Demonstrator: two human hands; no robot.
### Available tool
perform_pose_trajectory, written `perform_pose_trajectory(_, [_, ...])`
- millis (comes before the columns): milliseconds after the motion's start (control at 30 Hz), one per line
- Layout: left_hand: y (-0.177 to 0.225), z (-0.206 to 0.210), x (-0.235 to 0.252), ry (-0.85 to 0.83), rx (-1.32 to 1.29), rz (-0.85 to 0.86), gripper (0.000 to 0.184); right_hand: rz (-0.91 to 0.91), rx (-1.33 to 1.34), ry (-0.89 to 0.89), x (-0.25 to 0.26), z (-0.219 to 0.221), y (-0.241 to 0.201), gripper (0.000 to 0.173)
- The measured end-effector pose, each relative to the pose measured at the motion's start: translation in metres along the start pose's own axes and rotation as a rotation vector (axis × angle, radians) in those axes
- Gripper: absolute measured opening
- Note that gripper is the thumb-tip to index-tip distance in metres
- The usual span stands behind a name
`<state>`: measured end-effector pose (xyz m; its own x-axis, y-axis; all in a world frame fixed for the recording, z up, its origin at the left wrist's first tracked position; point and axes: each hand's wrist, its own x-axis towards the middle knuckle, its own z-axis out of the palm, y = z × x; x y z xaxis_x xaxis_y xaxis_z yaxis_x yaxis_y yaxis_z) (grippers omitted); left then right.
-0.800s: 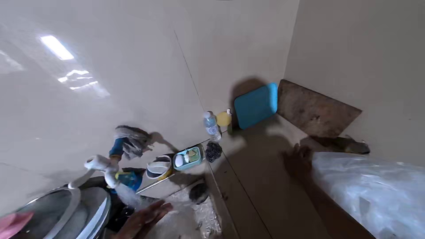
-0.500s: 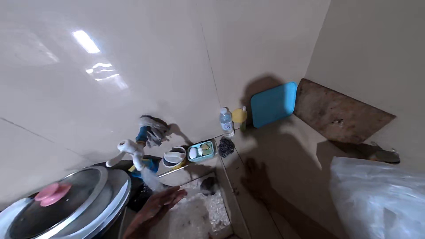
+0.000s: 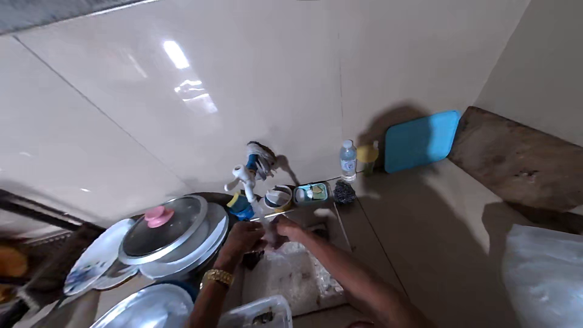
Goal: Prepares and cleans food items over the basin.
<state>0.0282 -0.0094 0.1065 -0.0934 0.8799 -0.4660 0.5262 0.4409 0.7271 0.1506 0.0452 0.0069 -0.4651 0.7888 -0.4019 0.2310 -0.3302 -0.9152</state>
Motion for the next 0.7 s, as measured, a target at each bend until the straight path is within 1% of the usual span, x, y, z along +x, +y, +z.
perform_pose_trajectory(100, [-0.005, -0.003, 0.000, 0.039, 0.110, 0.074, 0.026, -0.018, 0.253, -0.141, 0.010, 0.005, 0.004, 0.027])
perform_pose_trajectory(133, [-0.007, -0.002, 0.000, 0.049, 0.112, 0.091, 0.028, -0.006, 0.307, -0.160, 0.013, 0.004, 0.006, 0.029])
perform_pose_trajectory(167, [-0.008, 0.000, 0.000, 0.063, 0.080, 0.091, 0.031, 0.030, 0.355, -0.166, 0.009, -0.001, 0.005, 0.035])
perform_pose_trajectory(233, [-0.011, 0.008, 0.001, 0.062, -0.065, 0.060, 0.029, 0.054, 0.345, -0.230, -0.006, -0.017, 0.004, 0.044])
perform_pose_trajectory(267, [-0.011, 0.012, 0.002, 0.040, -0.149, 0.039, 0.027, 0.059, 0.300, -0.293, -0.015, -0.028, 0.005, 0.045])
perform_pose_trajectory(300, [-0.013, 0.017, 0.005, 0.010, -0.219, 0.027, 0.025, 0.087, 0.198, -0.346, -0.028, -0.039, 0.005, 0.046])
perform_pose_trajectory(333, [-0.016, 0.020, 0.008, -0.034, -0.272, 0.022, 0.026, 0.127, 0.044, -0.371, -0.043, -0.049, 0.006, 0.046])
perform_pose_trajectory(367, [-0.020, 0.024, 0.012, -0.087, -0.287, 0.034, 0.026, 0.159, -0.169, -0.376, -0.056, -0.057, 0.010, 0.043])
perform_pose_trajectory(400, [-0.025, 0.027, 0.014, -0.135, -0.270, 0.070, 0.025, 0.200, -0.422, -0.363, -0.070, -0.064, 0.013, 0.034])
perform_pose_trajectory(433, [-0.031, 0.028, 0.016, -0.178, -0.223, 0.125, 0.025, 0.268, -0.650, -0.346, -0.083, -0.069, 0.013, 0.030])
perform_pose_trajectory(467, [-0.037, 0.027, 0.019, -0.220, -0.140, 0.195, 0.026, 0.341, -0.828, -0.326, -0.098, -0.073, 0.012, 0.031])
perform_pose_trajectory(500, [-0.041, 0.026, 0.022, -0.249, -0.075, 0.238, 0.029, 0.400, -0.920, -0.303, -0.111, -0.077, 0.015, 0.030])
perform_pose_trajectory(533, [-0.044, 0.031, 0.025, -0.247, -0.171, 0.195, 0.029, 0.424, -0.918, -0.287, -0.120, -0.085, 0.020, 0.029])
perform_pose_trajectory(567, [-0.045, 0.037, 0.029, -0.224, -0.327, 0.126, 0.026, 0.403, -0.852, -0.285, -0.123, -0.096, 0.028, 0.031])
perform_pose_trajectory(600, [-0.044, 0.040, 0.031, -0.219, -0.396, 0.093, 0.026, 0.352, -0.767, -0.277, -0.125, -0.109, 0.035, 0.033])
perform_pose_trajectory(633, [-0.044, 0.040, 0.031, -0.225, -0.395, 0.097, 0.028, 0.292, -0.695, -0.251, -0.129, -0.122, 0.040, 0.034])
perform_pose_trajectory(667, [-0.045, 0.039, 0.030, -0.232, -0.350, 0.124, 0.030, 0.216, -0.668, -0.188, -0.134, -0.135, 0.045, 0.034])
perform_pose_trajectory(700, [-0.046, 0.041, 0.029, -0.216, -0.359, 0.134, 0.029, 0.114, -0.685, -0.082, -0.138, -0.148, 0.053, 0.030])
